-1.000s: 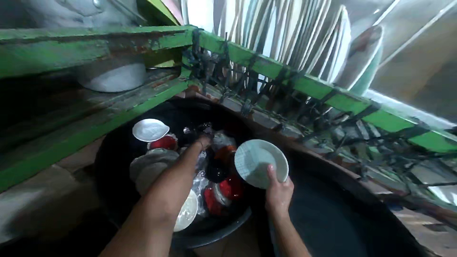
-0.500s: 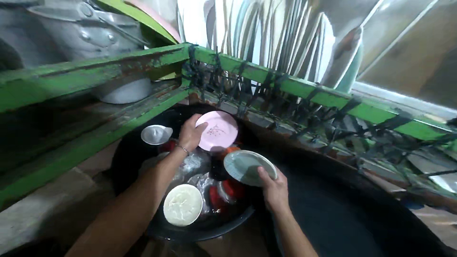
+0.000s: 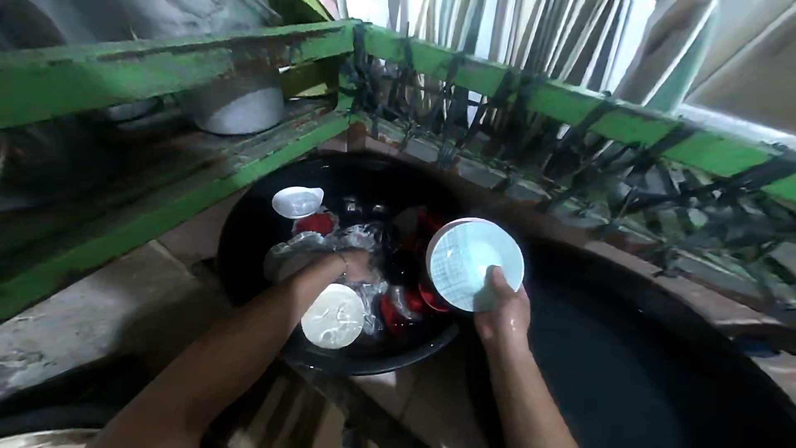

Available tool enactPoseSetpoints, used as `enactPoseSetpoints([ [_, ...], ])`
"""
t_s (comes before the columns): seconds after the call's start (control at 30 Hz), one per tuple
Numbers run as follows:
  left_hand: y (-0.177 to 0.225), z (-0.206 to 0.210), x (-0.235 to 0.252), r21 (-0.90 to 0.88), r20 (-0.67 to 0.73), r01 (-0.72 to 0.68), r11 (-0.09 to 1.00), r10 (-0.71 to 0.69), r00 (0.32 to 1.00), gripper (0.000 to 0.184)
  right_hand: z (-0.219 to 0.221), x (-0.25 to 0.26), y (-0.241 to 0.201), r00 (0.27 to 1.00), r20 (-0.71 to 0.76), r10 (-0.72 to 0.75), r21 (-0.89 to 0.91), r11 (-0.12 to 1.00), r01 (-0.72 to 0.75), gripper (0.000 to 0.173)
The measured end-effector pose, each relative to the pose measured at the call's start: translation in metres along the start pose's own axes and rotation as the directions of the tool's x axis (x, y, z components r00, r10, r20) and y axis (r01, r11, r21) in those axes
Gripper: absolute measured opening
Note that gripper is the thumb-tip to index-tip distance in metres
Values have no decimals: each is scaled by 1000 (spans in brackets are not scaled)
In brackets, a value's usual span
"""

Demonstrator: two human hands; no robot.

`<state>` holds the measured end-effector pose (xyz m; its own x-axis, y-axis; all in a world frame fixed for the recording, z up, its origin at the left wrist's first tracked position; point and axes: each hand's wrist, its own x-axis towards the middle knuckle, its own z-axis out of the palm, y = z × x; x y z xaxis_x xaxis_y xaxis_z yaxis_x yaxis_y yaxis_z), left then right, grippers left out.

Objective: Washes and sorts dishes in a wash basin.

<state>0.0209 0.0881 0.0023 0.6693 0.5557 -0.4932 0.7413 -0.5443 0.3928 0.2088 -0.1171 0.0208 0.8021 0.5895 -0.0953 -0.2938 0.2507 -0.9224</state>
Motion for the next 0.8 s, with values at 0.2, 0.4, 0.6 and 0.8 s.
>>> enactPoseSetpoints([
  [0.2,8,17,11,-4,-98,-25,1000,25,995,40,0,-9,-3,1000,14,13,8,1000,-13,27],
  [0.4,34,-32,-46,-286,-497,-168,943,4,868,28,8,-12,2,996,69,60,72,995,-65,23],
  [0.6,62,-49,-64,-647,-605,-463,606,-38,796,32,30,-5,22,927,334,169,242,935,-258,39],
  [0.8,14,-29,-35,-503,-464,-278,818,16,886,35,20,-2,27,941,298,159,317,914,-255,38],
])
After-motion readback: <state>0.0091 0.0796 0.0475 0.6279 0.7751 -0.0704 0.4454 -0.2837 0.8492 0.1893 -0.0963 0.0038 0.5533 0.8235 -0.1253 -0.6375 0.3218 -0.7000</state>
